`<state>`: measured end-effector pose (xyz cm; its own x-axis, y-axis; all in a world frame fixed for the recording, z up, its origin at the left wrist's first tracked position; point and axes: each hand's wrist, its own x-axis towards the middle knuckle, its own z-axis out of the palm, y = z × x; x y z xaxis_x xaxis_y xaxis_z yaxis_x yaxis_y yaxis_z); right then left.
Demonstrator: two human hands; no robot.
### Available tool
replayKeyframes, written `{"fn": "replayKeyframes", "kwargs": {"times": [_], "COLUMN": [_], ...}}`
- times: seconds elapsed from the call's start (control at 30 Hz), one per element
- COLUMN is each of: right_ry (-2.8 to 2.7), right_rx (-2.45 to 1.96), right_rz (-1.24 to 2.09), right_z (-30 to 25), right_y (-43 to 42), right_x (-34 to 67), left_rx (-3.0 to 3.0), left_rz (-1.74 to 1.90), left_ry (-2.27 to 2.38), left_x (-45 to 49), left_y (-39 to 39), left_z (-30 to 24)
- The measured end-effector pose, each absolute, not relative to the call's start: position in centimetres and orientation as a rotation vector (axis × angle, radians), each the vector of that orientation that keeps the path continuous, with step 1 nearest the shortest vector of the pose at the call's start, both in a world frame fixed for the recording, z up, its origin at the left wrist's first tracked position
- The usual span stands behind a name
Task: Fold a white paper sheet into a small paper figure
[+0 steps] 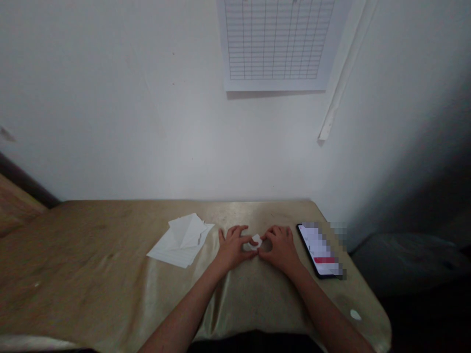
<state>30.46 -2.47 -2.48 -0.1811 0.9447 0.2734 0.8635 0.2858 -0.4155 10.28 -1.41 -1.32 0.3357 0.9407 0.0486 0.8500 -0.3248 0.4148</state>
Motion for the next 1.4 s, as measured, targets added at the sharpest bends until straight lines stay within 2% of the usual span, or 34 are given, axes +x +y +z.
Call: {"fn": "replayKeyframes", "kwargs": {"times": [0.33,0.6,1.4], "right_ry": [-2.095,-2.208,-2.169], "right_rx": [-1.591,-1.544,-1.569], "right_rz": [0.236,0.092,0.153], "right_z": [-2.5,-1.9,-2.5], "right_y": [-2.0,-1.9,-1.2], "right_x": [30.8,30.5,31.1], "left_rx": [2.282,2.282,2.267], "left_rz": [0.392,0.399,0.374], "left_ry": [1.586,1.58,1.582], "left_x": [10.1,10.2,10.0], "left_y": [-1.3,-1.4,-1.4], "left_z": [-1.5,-1.4,-1.4]}}
